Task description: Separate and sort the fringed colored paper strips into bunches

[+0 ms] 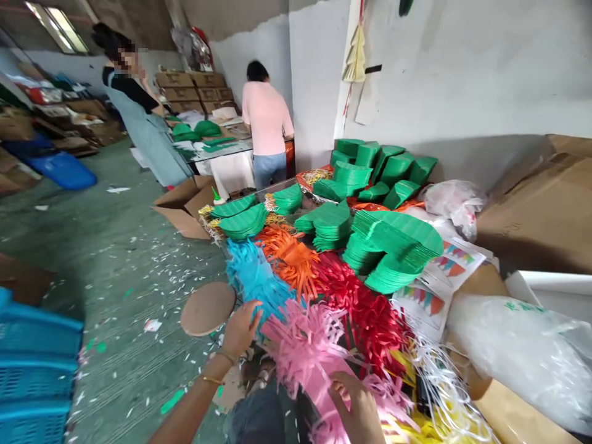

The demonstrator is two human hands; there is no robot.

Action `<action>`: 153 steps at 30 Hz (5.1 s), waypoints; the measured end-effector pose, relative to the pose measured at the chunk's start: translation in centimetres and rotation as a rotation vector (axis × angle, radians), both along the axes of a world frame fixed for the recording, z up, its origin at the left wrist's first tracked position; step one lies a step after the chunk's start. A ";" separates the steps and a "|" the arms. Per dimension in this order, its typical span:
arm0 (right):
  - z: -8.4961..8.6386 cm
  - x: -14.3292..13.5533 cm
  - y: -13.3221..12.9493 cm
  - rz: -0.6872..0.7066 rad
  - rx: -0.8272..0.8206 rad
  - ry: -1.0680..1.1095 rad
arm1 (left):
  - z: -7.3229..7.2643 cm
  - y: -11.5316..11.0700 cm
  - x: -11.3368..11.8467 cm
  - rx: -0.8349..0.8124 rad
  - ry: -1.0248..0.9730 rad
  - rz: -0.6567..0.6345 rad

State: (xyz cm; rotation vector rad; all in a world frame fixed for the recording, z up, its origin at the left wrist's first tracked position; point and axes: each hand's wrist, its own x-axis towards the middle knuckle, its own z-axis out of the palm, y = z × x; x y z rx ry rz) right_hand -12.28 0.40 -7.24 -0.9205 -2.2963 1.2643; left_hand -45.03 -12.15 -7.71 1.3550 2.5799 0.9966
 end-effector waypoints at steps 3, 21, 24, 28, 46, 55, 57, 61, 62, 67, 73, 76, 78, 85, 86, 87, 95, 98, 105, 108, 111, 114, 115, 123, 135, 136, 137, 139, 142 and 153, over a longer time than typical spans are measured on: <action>-1.5 -6.4 -2.1 0.004 -0.010 0.040 | -1.0 0.1 -7.7 0.048 -0.038 0.037; -2.5 -39.0 -4.1 -0.256 0.329 -0.236 | -2.7 7.9 -26.2 0.114 -1.412 -0.087; -4.9 -39.6 -5.6 -0.148 0.489 -0.289 | -1.2 7.7 -29.9 0.257 -1.548 -0.018; -7.7 -39.7 -6.3 -0.118 0.612 -0.361 | 0.5 6.5 -31.5 0.529 -1.513 0.158; -8.3 -40.6 -8.4 -0.256 0.835 -0.295 | -4.2 5.7 -27.3 -0.110 0.075 -1.185; -4.9 -41.2 -8.3 -0.404 0.702 -0.309 | -4.7 6.8 -28.3 0.007 0.246 -1.345; -3.9 -41.2 -8.2 -0.438 0.650 -0.313 | -5.0 6.5 -28.3 0.012 0.245 -1.371; -3.1 -41.2 -7.9 -0.471 0.600 -0.335 | -5.5 6.0 -28.1 -0.012 0.172 -1.329; -3.3 -41.3 -7.9 -0.450 0.604 -0.335 | -5.6 6.0 -28.0 -0.032 0.138 -1.317; -4.9 -41.7 -7.8 -0.315 0.602 -0.361 | -4.9 6.9 -28.0 -0.116 0.040 -1.312; -3.8 -41.5 -5.7 -0.508 0.371 -0.480 | -3.6 9.2 -29.0 -0.262 -0.046 -1.171; -3.2 -41.0 -3.5 -0.573 0.217 -0.522 | -3.4 11.2 -29.4 -0.350 -0.074 -1.071; -3.2 -40.9 -2.2 -0.626 0.131 -0.557 | -3.3 12.6 -29.6 -0.400 -0.078 -1.022; -3.6 -41.7 -0.8 -0.784 -0.030 -0.660 | -2.5 14.3 -29.5 -0.510 -0.045 -0.940; -3.6 -41.8 -0.9 -0.795 -0.038 -0.666 | -2.3 14.3 -29.7 -0.520 -0.042 -0.949; -3.7 -41.9 -1.0 -0.804 -0.044 -0.670 | -2.1 14.3 -29.9 -0.530 -0.034 -0.951; -3.8 -42.6 -0.9 -0.864 -0.065 -0.714 | 1.4 14.1 -29.8 -0.398 0.164 -0.717; -3.6 -42.8 -0.9 -0.868 -0.064 -0.715 | 2.0 11.6 -26.0 -0.141 0.124 -0.889; -3.5 -42.9 -1.0 -0.873 -0.071 -0.735 | -0.6 8.4 -23.0 -0.387 0.101 -1.065; -3.7 -43.0 -0.9 -0.883 -0.072 -0.747 | -0.5 9.7 -26.3 -0.434 0.173 -0.977; -3.9 -43.0 -0.9 -0.886 -0.074 -0.752 | 0.9 11.5 -30.0 -0.455 0.224 -0.873; -4.0 -43.0 -1.0 -0.885 -0.076 -0.754 | 3.0 12.9 -32.1 -0.454 0.259 -0.749; -4.0 -43.0 -1.0 -0.884 -0.076 -0.754 | 3.7 13.2 -32.1 -0.428 0.274 -0.695; -3.7 -42.9 -1.0 -0.871 -0.061 -0.739 | 2.5 10.3 -24.1 -0.393 0.134 -1.146; -3.6 -43.1 -1.4 -0.886 -0.073 -0.726 | 4.3 16.1 -31.3 -0.543 0.387 -0.711; -3.6 -43.1 -1.4 -0.887 -0.075 -0.726 | 4.7 16.1 -31.1 -0.526 0.398 -0.660; -3.6 -43.1 -1.4 -0.887 -0.077 -0.728 | 4.8 15.8 -30.5 -0.483 0.400 -0.655; -3.6 -43.1 -1.4 -0.887 -0.082 -0.733 | 4.1 14.1 -28.4 -0.342 0.385 -0.774; -3.6 -43.0 -1.3 -0.881 -0.082 -0.735 | 1.0 10.5 -24.7 -0.189 0.336 -1.102; -3.4 -42.1 -1.2 -0.864 0.073 -0.781 | -7.9 9.1 -26.0 -0.037 0.406 -1.257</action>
